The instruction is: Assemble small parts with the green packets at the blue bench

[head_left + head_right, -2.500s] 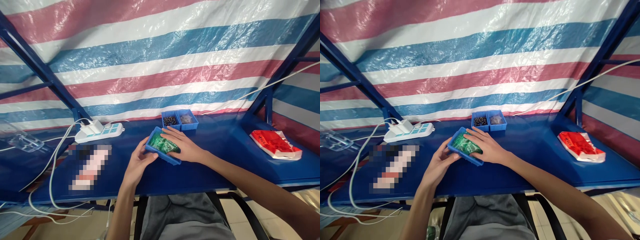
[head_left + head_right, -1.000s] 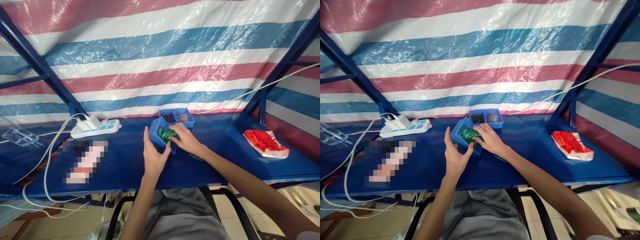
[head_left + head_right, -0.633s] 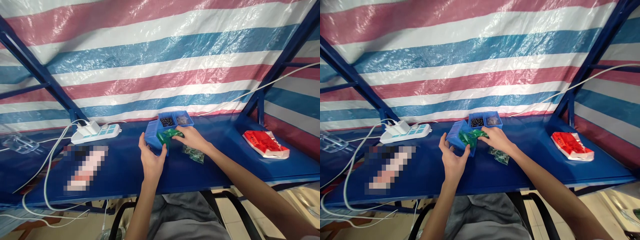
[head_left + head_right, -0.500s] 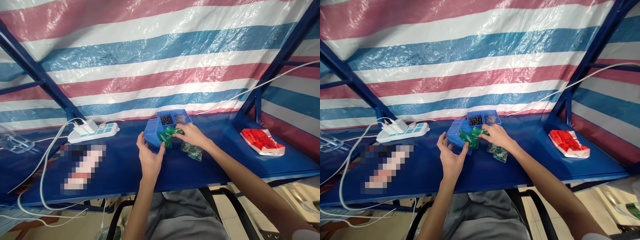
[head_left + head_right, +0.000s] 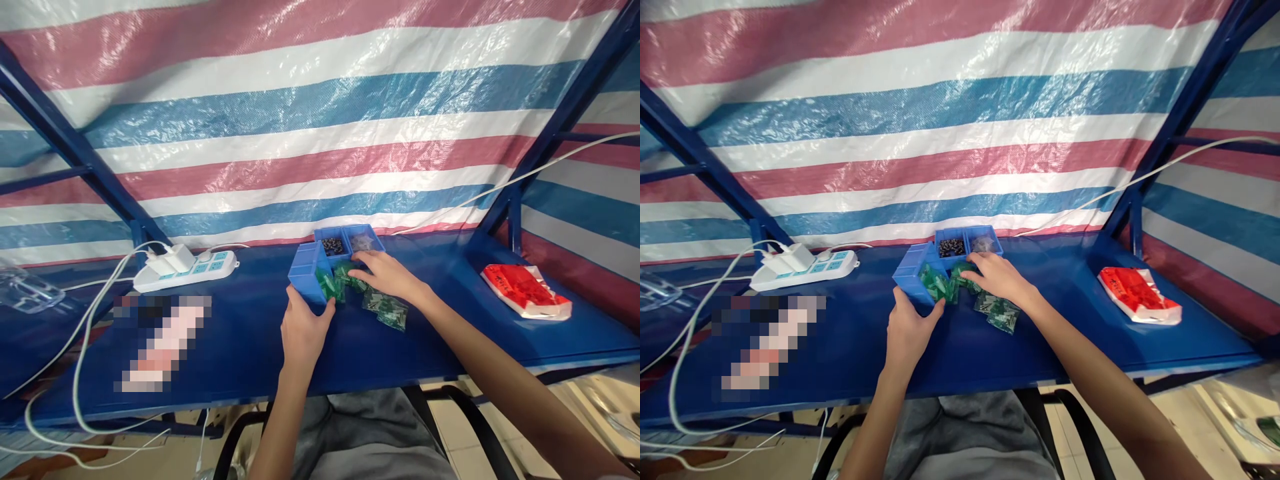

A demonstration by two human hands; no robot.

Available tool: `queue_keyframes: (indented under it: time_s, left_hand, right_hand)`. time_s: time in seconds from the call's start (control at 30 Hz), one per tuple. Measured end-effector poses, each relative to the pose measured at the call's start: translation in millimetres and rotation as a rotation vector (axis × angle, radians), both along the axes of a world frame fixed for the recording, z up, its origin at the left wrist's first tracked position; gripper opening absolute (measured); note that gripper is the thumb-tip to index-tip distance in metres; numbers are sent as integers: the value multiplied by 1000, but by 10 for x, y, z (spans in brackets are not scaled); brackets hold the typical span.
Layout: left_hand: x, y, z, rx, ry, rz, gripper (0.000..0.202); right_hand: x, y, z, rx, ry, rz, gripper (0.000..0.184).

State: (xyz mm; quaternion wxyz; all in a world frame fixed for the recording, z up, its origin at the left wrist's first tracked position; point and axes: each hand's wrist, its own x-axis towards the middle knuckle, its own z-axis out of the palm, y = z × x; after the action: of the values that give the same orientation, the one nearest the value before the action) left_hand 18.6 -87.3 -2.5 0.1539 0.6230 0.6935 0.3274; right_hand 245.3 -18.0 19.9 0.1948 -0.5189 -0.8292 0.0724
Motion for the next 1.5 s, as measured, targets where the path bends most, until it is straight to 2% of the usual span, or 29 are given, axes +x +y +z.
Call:
queue_keyframes:
  time_s: [0.1,0.27,0.4,0.47,0.57,0.67,0.73,0.9,1.07,1.2,1.33,1.5]
  left_hand:
    - [-4,-6,-3,17,-7,-18,70]
    - [0,-19,-7,58,16,-16,72]
    - [-7,-30,-14,84,22,-30,70]
    - [-20,-33,-29,120,22,-44,68]
    - [-44,-28,-63,188,13,-79,67]
    - [-58,-19,-93,244,1,-125,66]
    - [-60,-17,-101,285,14,-158,64]
    - [-66,-36,-99,365,138,-190,64]
    - [-72,-38,-130,411,249,-230,66]
    - [-64,-30,-153,411,274,-289,62]
    - [-96,-28,-115,363,188,-309,57]
    - [-179,-18,-47,259,-127,-211,60]
  right_hand:
    - [-23,4,-47,-54,-15,62,50]
    - [-39,57,-141,-51,-60,139,36]
    - [-98,0,-92,24,24,104,34]
    - [-163,-81,-39,31,109,146,34]
    - [-281,-212,16,-12,182,271,43]
    - [-364,-279,18,-37,156,292,56]
    - [-381,-278,1,-32,124,293,58]
    - [-344,-230,-44,-2,73,312,51]
    - [-319,-209,-75,-26,17,323,32]
    - [-331,-225,-94,-47,18,335,27]
    - [-334,-238,-96,-26,12,354,31]
    - [-309,-228,-76,-24,-13,391,43]
